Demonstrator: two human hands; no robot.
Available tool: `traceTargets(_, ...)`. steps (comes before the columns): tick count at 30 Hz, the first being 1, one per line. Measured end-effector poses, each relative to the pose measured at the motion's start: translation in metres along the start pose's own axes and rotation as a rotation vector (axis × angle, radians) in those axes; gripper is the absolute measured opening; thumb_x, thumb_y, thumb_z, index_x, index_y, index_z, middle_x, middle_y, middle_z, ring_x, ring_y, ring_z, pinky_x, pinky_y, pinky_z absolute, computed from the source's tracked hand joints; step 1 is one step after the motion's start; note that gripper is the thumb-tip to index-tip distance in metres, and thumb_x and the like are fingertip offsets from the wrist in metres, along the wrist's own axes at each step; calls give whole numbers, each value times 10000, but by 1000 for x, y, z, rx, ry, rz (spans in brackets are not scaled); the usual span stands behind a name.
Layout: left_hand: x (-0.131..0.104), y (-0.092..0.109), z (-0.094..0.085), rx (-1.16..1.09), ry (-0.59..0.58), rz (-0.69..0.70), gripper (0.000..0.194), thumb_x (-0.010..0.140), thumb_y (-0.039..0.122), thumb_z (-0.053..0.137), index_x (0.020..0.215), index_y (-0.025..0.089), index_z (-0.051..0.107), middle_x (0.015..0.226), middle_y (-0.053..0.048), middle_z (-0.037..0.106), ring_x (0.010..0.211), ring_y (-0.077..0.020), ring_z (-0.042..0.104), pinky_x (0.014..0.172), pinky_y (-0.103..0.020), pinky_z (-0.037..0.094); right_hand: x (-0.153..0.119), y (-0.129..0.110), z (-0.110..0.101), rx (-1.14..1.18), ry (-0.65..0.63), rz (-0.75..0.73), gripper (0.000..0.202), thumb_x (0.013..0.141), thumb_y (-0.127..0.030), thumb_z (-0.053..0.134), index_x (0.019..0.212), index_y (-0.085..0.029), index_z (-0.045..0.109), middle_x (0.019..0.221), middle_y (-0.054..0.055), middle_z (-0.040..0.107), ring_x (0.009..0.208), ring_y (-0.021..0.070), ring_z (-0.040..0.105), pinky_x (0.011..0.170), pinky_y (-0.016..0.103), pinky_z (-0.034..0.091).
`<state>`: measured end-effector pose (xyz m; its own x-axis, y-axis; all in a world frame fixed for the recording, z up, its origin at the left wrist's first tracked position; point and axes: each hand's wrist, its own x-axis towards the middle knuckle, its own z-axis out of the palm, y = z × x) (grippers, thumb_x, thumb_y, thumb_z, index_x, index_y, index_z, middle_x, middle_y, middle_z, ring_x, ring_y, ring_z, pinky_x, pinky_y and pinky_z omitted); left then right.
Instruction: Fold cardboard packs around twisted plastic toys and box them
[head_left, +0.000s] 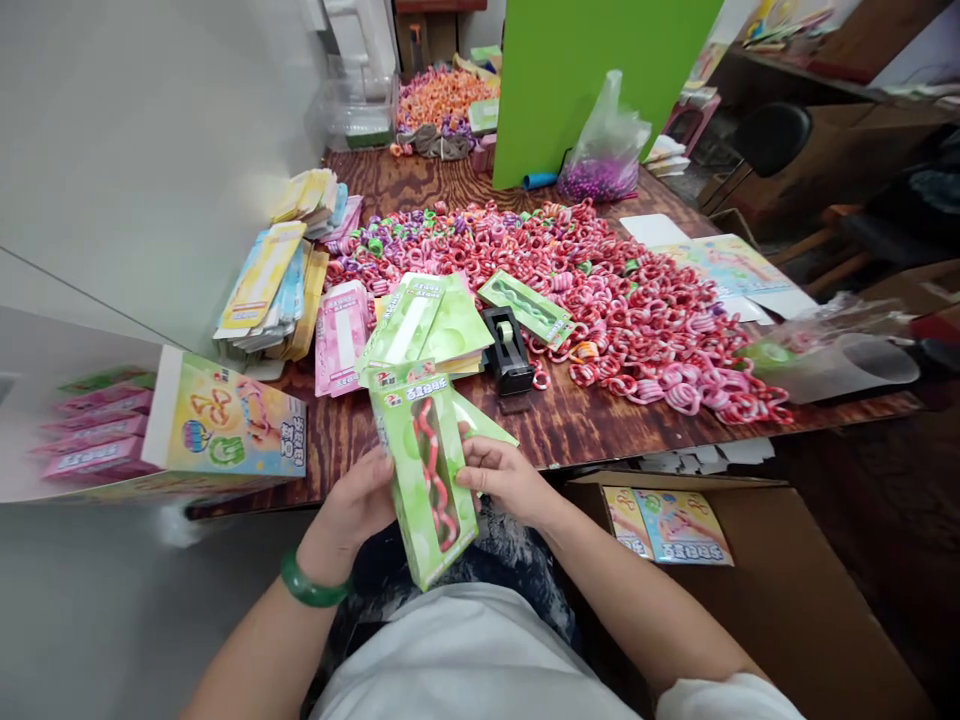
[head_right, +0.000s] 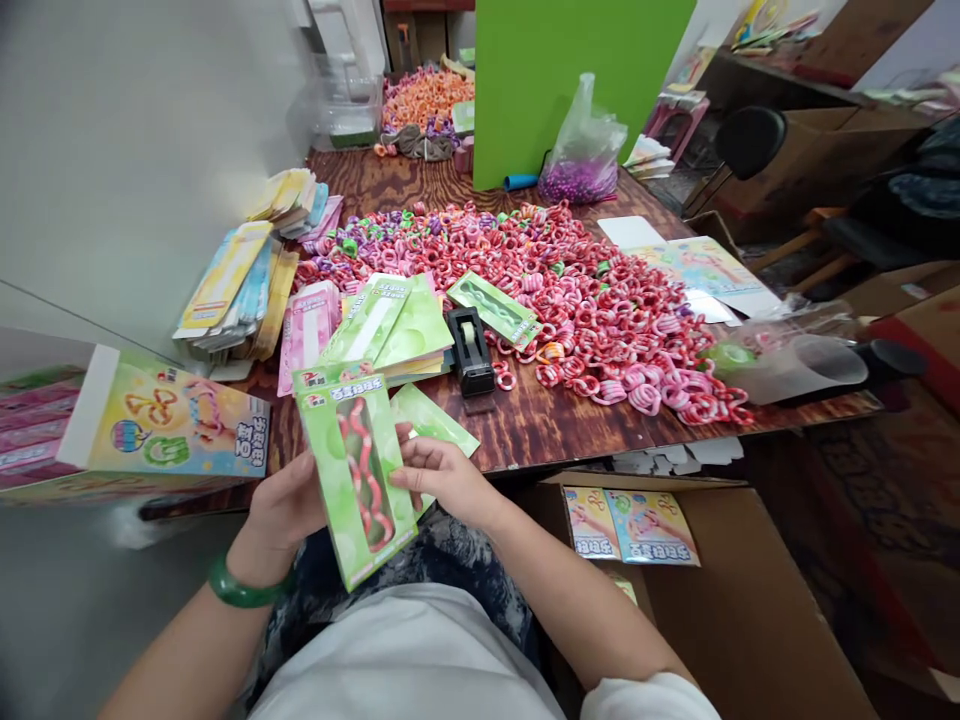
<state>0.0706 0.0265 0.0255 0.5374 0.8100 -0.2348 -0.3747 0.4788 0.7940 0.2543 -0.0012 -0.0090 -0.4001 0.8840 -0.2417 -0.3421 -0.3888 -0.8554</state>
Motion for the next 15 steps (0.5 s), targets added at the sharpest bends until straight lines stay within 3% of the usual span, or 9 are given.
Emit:
traceTargets(2, -1, -2, -9, -14, -102, -34, 507, 586, 530, 826, 943, 184, 730, 937, -107, 754, 930, -356, 715, 850, -504, 573, -2, -5, -9, -73, -36, 36, 401, 630, -513, 803, 783, -186, 628, 663, -21, 622, 497, 110, 523, 462, 254, 415)
traceTargets(3, -1, -4, -13, 0, -107, -22, 516, 567, 499, 846, 961, 187, 728, 930, -99, 757, 912, -351, 720, 839, -497, 578, -1, -11, -18, -163, 17, 2, 373, 633, -498, 797, 764, -187, 640, 675, -12, 634, 524, 121, 539, 488, 263, 429)
traceTargets(5, 0, -7, -21, 80, -77, 7, 534, 554, 410, 880, 1012, 193, 713, 924, -82, 759, 875, -319, 727, 815, -455, 587, 5, -30, -44, -411, 302, -171, 287, 663, -451, 768, 720, -190, 663, 683, 0, 644, 600, 137, 560, 575, 278, 451)
traceTargets(6, 0, -7, -23, 143, -66, 12, 523, 561, 365, 887, 1019, 191, 703, 913, -76, 759, 853, -299, 729, 799, -429, 590, 11, -40, -60, -524, 543, -295, 244, 694, -429, 735, 729, -195, 674, 710, 8, 654, 665, 150, 572, 632, 286, 454)
traceTargets(7, 0, -7, -24, 213, -62, 14, 504, 572, 323, 890, 1015, 184, 694, 907, -73, 756, 841, -283, 727, 790, -409, 591, 17, -51, -76, -598, 761, -349, 231, 708, -422, 711, 729, -195, 674, 699, 9, 644, 690, 159, 567, 656, 292, 445)
traceTargets(8, 0, -6, -24, 282, -61, 17, 486, 587, 289, 886, 1014, 178, 684, 919, -74, 751, 850, -273, 722, 795, -398, 588, 23, -60, -92, -635, 858, -311, 231, 691, -419, 711, 722, -193, 674, 655, 0, 623, 663, 157, 545, 644, 292, 426)
traceTargets(11, -1, -1, -21, 423, -46, 56, 589, 620, 244, 871, 1151, 181, 625, 1081, -101, 713, 1017, -294, 682, 873, -412, 569, 42, -76, -123, -591, 800, -135, 247, 579, -401, 754, 603, -174, 659, 506, -22, 541, 540, 131, 464, 556, 284, 360)
traceTargets(15, -1, -2, -19, 535, 41, 160, 819, 625, 209, 865, 1354, 229, 493, 1249, -119, 635, 1199, -306, 590, 972, -416, 533, 56, -76, -128, -463, 693, -93, 283, 469, -383, 800, 561, -164, 647, 474, -25, 522, 470, 94, 403, 481, 265, 323)
